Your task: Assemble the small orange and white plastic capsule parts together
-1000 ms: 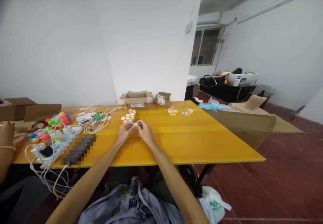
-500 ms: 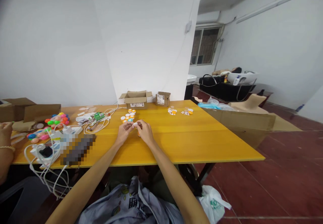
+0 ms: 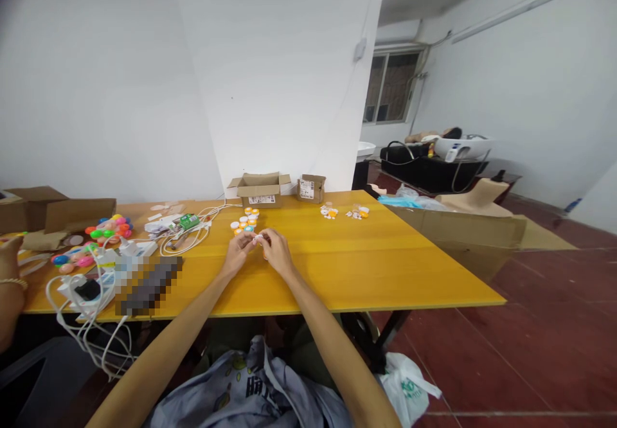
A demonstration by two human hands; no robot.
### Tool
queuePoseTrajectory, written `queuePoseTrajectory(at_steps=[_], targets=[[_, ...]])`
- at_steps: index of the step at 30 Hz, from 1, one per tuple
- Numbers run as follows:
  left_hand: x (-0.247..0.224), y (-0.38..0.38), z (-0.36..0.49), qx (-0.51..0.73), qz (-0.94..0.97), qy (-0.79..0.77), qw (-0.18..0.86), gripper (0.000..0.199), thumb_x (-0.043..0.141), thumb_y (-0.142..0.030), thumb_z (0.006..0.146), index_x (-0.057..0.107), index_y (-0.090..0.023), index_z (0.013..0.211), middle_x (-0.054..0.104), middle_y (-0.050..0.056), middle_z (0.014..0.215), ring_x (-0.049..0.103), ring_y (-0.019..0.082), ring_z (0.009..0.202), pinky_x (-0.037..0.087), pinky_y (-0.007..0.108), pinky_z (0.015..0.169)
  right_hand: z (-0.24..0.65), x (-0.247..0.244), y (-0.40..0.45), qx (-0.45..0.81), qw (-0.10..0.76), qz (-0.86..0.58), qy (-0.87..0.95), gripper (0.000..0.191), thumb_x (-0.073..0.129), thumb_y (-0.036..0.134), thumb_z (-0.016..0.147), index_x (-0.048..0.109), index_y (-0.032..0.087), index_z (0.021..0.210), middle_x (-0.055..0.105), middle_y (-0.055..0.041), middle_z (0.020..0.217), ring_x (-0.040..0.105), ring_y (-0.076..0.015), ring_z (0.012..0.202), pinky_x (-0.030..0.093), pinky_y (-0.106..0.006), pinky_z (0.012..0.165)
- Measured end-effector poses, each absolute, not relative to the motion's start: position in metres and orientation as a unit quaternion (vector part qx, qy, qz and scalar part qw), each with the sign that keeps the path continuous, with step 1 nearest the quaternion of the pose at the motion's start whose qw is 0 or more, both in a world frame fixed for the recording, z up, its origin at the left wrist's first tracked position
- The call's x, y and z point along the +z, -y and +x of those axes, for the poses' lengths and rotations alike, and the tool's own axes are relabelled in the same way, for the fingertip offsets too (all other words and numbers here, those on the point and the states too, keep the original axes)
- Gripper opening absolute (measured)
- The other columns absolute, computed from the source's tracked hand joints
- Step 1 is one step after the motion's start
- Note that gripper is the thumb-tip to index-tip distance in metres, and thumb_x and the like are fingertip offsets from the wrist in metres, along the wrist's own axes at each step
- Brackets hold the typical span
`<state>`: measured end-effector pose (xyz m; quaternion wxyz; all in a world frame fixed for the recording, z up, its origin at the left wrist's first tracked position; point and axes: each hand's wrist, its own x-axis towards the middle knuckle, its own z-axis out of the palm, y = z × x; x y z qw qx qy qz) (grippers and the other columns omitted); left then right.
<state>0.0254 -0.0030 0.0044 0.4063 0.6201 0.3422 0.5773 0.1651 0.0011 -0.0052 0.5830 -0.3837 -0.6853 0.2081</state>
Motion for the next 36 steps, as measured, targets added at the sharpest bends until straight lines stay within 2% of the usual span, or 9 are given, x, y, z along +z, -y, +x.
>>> queuePoseTrajectory(at_steps=[7, 12, 18, 28, 36], targets=[[0.004, 0.003, 0.025, 0.581, 0.605, -0.348, 0.419, 0.028, 0.079, -0.041, 0.071, 0.069, -0.018, 0.082, 0.069, 0.002, 0.076, 0.062, 0.015, 0.07, 0.052, 0.028, 0.071, 0.164, -0.004, -0.005, 0.297, 0.596, -0.357, 0.655, 0.019, 0.058, 0.038, 0.082, 0.067, 0.023, 0.078, 0.072, -0.0016, 0.073, 0.066, -0.018, 0.068, 0.054, -0.03, 0.066], [0.005, 0.003, 0.026, 0.581, 0.595, -0.343, 0.437, 0.032, 0.079, -0.045, 0.071, 0.068, -0.018, 0.084, 0.07, 0.003, 0.079, 0.063, 0.015, 0.07, 0.052, 0.028, 0.068, 0.165, -0.006, -0.009, 0.331, 0.607, -0.356, 0.629, 0.022, 0.062, 0.042, 0.079, 0.068, 0.021, 0.073, 0.07, -0.0023, 0.067, 0.066, -0.0186, 0.063, 0.055, -0.03, 0.062], [0.004, 0.002, 0.025, 0.574, 0.593, -0.35, 0.443, 0.035, 0.08, -0.048, 0.068, 0.068, -0.017, 0.08, 0.066, 0.001, 0.068, 0.059, 0.014, 0.063, 0.049, 0.025, 0.06, 0.167, -0.003, -0.008, 0.373, 0.615, -0.345, 0.603, 0.024, 0.064, 0.044, 0.076, 0.068, 0.021, 0.075, 0.073, -0.0036, 0.073, 0.067, -0.019, 0.065, 0.057, -0.031, 0.064], [0.003, 0.001, 0.025, 0.547, 0.615, -0.35, 0.448, 0.04, 0.079, -0.054, 0.068, 0.065, -0.016, 0.072, 0.061, -0.001, 0.061, 0.052, 0.012, 0.056, 0.044, 0.025, 0.057, 0.166, -0.005, -0.01, 0.373, 0.605, -0.336, 0.618, 0.024, 0.064, 0.044, 0.075, 0.069, 0.021, 0.075, 0.072, -0.0023, 0.072, 0.066, -0.0182, 0.066, 0.056, -0.03, 0.065], [0.001, 0.0, 0.025, 0.549, 0.611, -0.351, 0.45, 0.036, 0.079, -0.05, 0.069, 0.065, -0.017, 0.069, 0.059, -0.002, 0.057, 0.054, 0.013, 0.057, 0.044, 0.026, 0.057, 0.167, -0.009, -0.014, 0.376, 0.599, -0.333, 0.624, 0.024, 0.065, 0.045, 0.075, 0.067, 0.021, 0.074, 0.071, -0.0022, 0.071, 0.066, -0.0173, 0.065, 0.055, -0.029, 0.063]])
